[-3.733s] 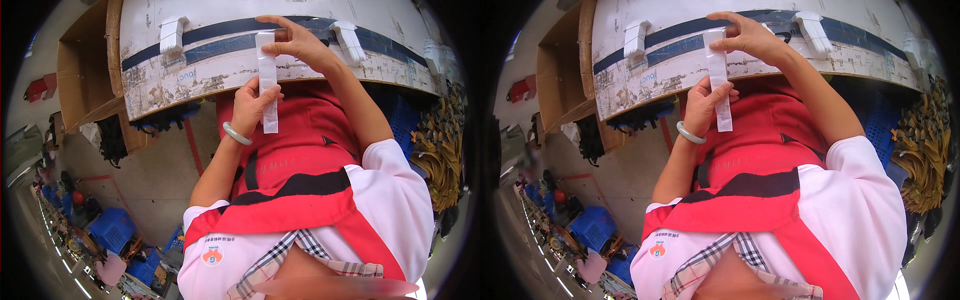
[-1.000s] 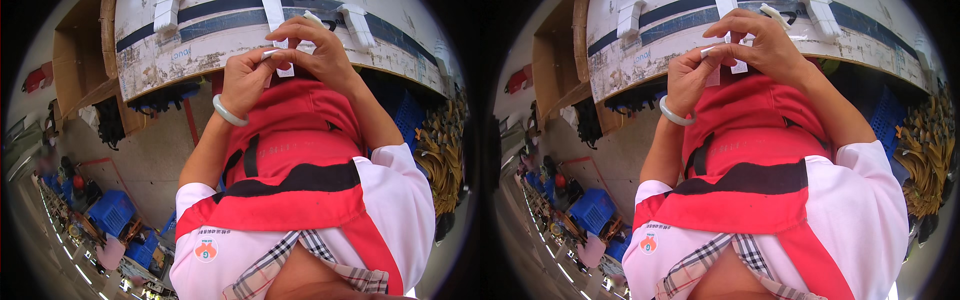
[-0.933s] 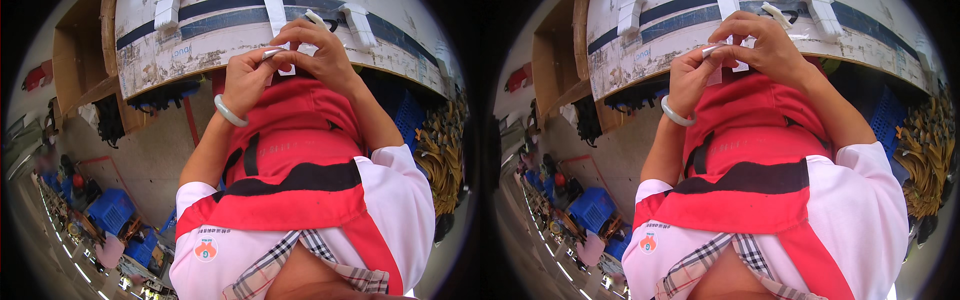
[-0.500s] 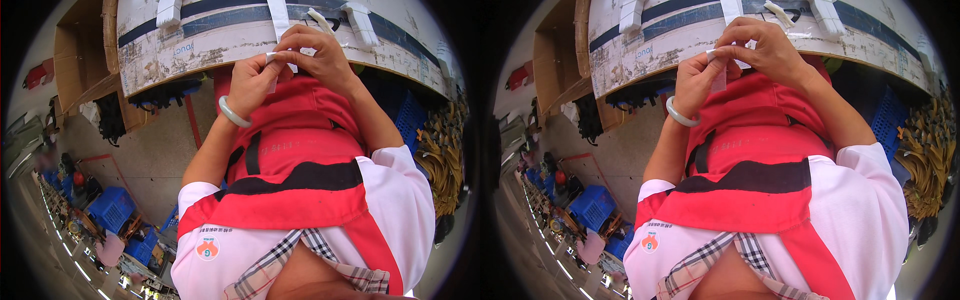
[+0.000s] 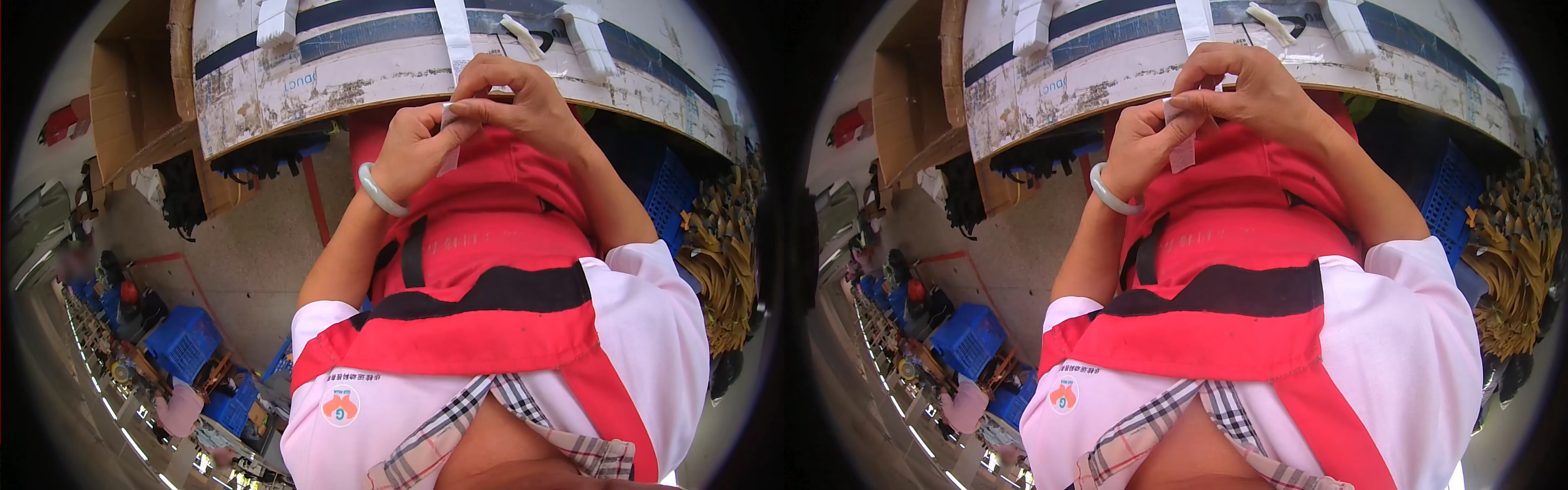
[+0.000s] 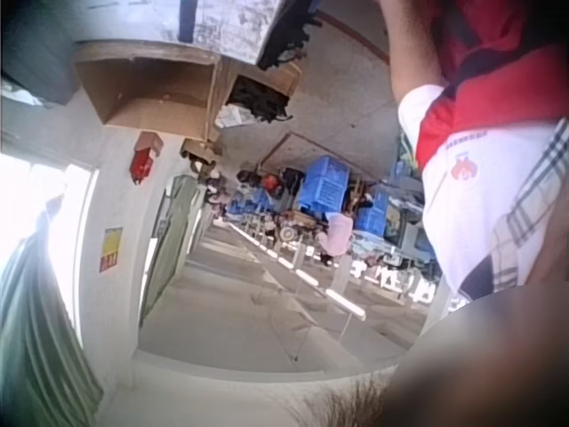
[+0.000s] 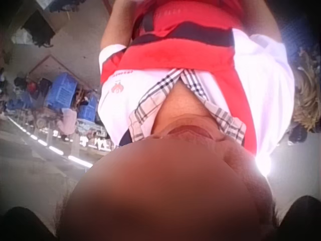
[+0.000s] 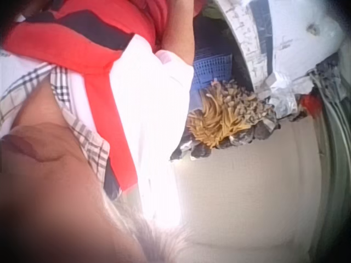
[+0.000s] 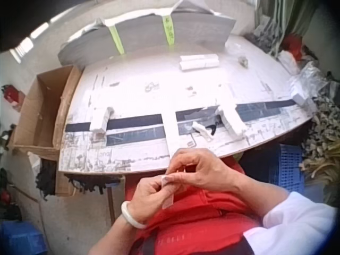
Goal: The recorder prepares a mug and then folds a long strip of printed product labels into a neat stack at a workshop table.
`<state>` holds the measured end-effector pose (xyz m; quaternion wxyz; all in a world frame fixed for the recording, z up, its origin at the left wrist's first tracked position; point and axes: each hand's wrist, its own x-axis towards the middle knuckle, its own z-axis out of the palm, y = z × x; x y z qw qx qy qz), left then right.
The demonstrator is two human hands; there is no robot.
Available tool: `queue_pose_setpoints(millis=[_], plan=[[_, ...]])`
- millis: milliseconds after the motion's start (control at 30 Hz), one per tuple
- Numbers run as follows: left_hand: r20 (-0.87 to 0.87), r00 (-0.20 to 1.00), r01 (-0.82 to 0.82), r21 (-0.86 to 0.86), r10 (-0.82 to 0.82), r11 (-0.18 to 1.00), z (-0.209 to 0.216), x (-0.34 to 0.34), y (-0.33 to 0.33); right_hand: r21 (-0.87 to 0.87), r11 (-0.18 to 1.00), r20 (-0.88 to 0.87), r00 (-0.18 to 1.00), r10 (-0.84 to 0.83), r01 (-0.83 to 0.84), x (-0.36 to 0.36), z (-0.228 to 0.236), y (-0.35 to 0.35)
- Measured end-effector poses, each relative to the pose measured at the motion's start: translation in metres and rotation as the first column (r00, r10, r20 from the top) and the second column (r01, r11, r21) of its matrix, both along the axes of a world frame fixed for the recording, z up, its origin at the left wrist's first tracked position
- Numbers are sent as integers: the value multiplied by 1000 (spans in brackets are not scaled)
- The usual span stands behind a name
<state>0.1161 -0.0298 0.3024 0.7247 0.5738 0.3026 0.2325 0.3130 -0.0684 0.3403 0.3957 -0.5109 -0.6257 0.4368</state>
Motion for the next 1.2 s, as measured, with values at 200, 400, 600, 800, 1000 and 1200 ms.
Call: queue_pose_setpoints(millis=[200,400,600,800,1000,1200], plan=[[135,966,247,-225,-221,943,1,-1,10,79,993,48,995,-90,86,7,-11,15],[94,993,-55,-116,66,992,-13,6,23,451,880,427,830,-358,148,24,-62,40],[125,945,-323,499,302,804,-7,7,32,222,965,137,975,-173,140,14,-24,20],[54,951,-304,326,304,895,-2,5,25,205,971,134,979,-152,122,9,-5,19],[81,956,-293,280,282,914,6,8,19,260,960,101,986,-133,103,9,-19,15],[104,945,-327,280,310,903,-2,4,19,179,978,53,992,-118,107,6,-16,12]])
